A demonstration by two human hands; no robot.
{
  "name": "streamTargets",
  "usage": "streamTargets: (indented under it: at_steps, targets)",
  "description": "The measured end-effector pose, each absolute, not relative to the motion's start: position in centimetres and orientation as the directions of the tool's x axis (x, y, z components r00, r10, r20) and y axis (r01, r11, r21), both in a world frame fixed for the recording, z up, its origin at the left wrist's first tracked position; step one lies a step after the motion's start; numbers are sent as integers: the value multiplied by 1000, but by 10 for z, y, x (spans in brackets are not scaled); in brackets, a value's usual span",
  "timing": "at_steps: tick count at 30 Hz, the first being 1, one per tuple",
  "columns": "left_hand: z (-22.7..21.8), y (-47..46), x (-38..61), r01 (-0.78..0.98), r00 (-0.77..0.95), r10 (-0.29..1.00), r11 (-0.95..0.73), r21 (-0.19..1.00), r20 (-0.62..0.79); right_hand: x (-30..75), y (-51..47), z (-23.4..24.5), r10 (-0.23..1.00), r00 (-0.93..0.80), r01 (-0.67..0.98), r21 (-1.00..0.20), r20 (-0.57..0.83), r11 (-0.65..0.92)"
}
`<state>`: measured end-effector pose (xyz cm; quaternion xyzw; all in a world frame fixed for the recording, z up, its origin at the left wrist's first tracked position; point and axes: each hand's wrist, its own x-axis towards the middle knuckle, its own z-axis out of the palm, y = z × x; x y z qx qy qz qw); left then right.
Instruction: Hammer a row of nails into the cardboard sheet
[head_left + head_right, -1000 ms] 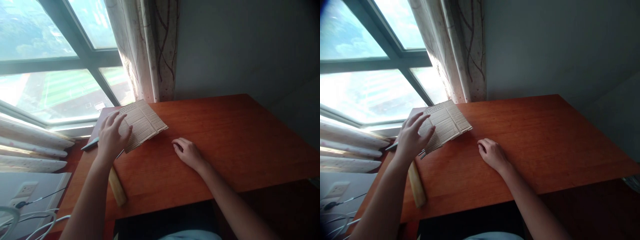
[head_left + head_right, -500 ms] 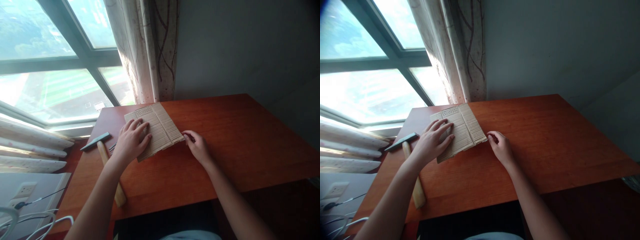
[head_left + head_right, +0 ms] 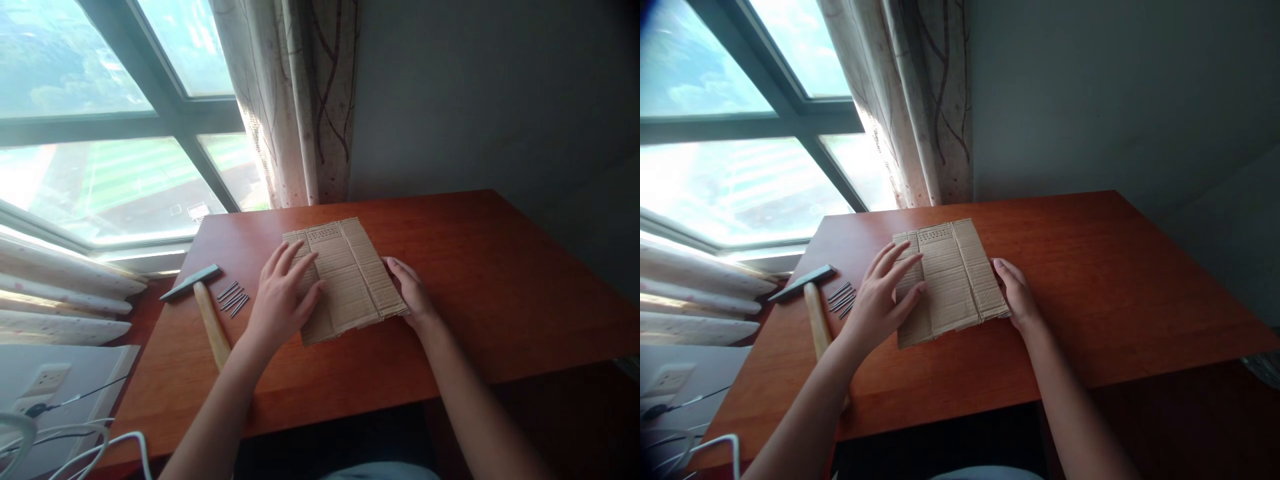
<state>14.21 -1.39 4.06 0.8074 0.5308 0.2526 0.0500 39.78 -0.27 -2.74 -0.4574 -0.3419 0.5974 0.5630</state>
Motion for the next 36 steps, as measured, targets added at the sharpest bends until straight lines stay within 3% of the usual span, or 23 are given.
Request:
streamTargets:
  at_steps: [3, 7, 9, 13, 21, 24, 28, 32, 36]
  targets:
    - [42, -16, 103, 917, 57, 917, -204, 344, 394, 398, -2, -28, 988, 32, -337, -932, -150, -130]
    - [40, -25, 39, 938, -314, 932, 274, 214, 183, 396, -4, -21, 992, -32, -251, -960, -123, -128]
    - [37, -30, 15, 905, -414, 909, 406, 129, 45, 395, -6, -17, 986, -91, -219, -963, -140, -157]
    - [29, -37, -2, 881, -462, 877, 471, 41, -133, 391, -8, -13, 964, -199, -222, -950, -175, -218]
    - [30, -32, 6, 866, -486, 847, 501, 15, -216, 384, -4, -20, 950, -259, -284, -927, -173, -246]
    - [29, -32, -3, 853, -488, 853, 511, 106, -186, 386, -1, -25, 962, -216, -264, -938, -168, -223]
    - [26, -37, -9, 740, -537, 833, 540, 401, -132, 398, 6, -33, 985, -4, -328, -930, -174, -166]
    - [28, -42, 5, 452, -620, 771, 501, 738, -143, 407, 11, -34, 972, 217, -366, -931, -88, -2]
    - [37, -40, 30, 144, -573, 796, 334, 932, -196, 405, -1, -20, 930, 360, -207, -967, 69, 152]
